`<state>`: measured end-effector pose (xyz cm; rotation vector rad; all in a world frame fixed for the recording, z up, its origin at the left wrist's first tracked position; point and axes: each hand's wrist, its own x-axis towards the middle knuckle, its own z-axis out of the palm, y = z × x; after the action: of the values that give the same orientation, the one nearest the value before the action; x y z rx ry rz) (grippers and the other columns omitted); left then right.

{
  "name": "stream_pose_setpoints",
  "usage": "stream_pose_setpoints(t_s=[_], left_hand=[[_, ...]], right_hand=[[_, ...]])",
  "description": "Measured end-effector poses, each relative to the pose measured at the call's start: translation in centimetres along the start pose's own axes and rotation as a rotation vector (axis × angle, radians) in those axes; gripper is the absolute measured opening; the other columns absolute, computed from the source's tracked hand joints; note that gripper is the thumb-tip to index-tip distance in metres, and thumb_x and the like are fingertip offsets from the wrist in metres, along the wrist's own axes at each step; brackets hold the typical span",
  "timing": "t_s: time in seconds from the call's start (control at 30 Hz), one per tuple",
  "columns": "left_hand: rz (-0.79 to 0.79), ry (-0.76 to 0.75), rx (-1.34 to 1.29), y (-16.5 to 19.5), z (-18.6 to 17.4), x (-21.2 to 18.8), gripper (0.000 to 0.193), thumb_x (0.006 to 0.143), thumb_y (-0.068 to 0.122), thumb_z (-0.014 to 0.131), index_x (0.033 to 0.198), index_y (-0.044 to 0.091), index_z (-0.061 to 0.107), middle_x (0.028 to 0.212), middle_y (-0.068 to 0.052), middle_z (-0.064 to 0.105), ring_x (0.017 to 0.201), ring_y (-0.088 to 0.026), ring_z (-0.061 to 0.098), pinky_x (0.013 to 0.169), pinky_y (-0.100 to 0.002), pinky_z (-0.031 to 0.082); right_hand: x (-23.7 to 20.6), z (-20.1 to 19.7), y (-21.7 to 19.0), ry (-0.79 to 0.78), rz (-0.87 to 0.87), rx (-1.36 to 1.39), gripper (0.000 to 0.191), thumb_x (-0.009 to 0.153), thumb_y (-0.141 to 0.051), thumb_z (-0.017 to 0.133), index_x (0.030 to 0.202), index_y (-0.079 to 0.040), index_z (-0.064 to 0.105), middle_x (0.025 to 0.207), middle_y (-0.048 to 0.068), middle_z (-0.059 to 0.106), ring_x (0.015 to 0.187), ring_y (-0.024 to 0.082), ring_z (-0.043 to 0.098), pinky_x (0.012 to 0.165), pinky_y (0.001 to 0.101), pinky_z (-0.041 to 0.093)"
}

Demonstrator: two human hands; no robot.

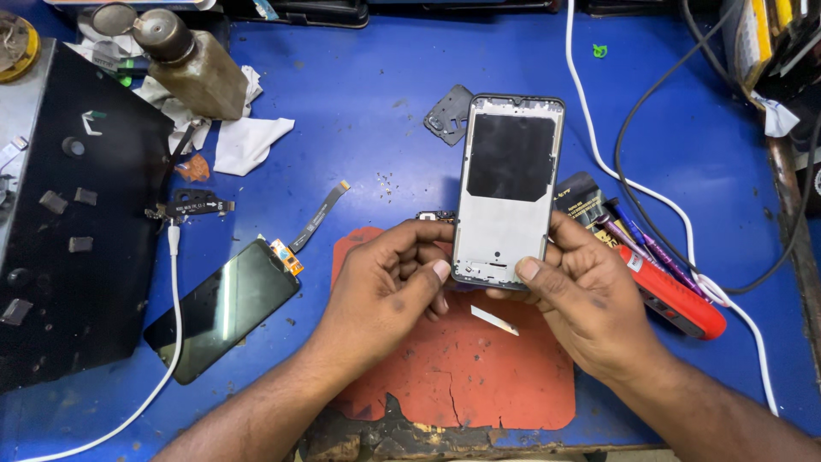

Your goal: The person holds a disassembled smartphone frame and scrapes old adhesive from its edges, using a purple pry tool and a brush to clean the frame. They then set the frame down and work on the phone's internal components, manipulating small connectors and parts with their fingers.

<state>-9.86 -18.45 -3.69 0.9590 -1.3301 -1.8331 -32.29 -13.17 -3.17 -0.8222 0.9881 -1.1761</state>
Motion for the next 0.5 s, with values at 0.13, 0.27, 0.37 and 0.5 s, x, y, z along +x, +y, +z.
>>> stream_pose_setpoints(t_s=[0.13, 0.27, 0.37, 0.5], left_hand=[[-0.017, 0.010, 0.006, -0.11, 0.02, -0.06, 0.031, 0.096, -0.001, 0.056, 0.126, -0.004, 0.062, 0.089, -0.005, 0.068, 0.068, -0.007, 0.065, 0.061, -0.023, 0.055], [-0.018, 0.027, 0.018, -0.08, 0.26, 0.18, 0.032, 0.095, -0.002, 0.056, 0.126, -0.005, 0.062, 0.089, -0.005, 0.069, 0.067, -0.008, 0.065, 0.059, -0.023, 0.054], [-0.023, 0.052, 0.031, 0.10, 0.53, 0.27, 0.028, 0.095, 0.003, 0.058, 0.122, -0.002, 0.063, 0.084, -0.003, 0.069, 0.064, -0.006, 0.064, 0.056, -0.023, 0.053], [-0.033, 0.109, 0.147, 0.26, 0.60, 0.15, 0.016, 0.101, 0.013, 0.062, 0.104, -0.003, 0.063, 0.074, -0.003, 0.066, 0.057, -0.006, 0.057, 0.051, -0.024, 0.046]], right_hand=[[-0.13, 0.23, 0.01, -0.018, -0.027, -0.086, 0.055, 0.100, -0.005, 0.056, 0.151, 0.004, 0.039, 0.127, 0.018, 0.069, 0.113, 0.023, 0.070, 0.091, 0.0430, 0.063], [-0.06, 0.18, -0.06, -0.019, -0.035, -0.132, 0.054, 0.100, -0.003, 0.055, 0.151, 0.004, 0.039, 0.129, 0.018, 0.069, 0.115, 0.023, 0.069, 0.092, 0.0411, 0.062], [-0.18, 0.08, -0.11, -0.034, -0.035, -0.152, 0.055, 0.099, -0.002, 0.055, 0.151, 0.004, 0.039, 0.129, 0.019, 0.068, 0.116, 0.022, 0.069, 0.094, 0.0401, 0.060], [-0.73, 0.15, -0.03, -0.124, -0.025, -0.182, 0.050, 0.101, 0.000, 0.055, 0.149, 0.007, 0.041, 0.132, 0.018, 0.067, 0.122, 0.021, 0.066, 0.102, 0.0382, 0.056]])
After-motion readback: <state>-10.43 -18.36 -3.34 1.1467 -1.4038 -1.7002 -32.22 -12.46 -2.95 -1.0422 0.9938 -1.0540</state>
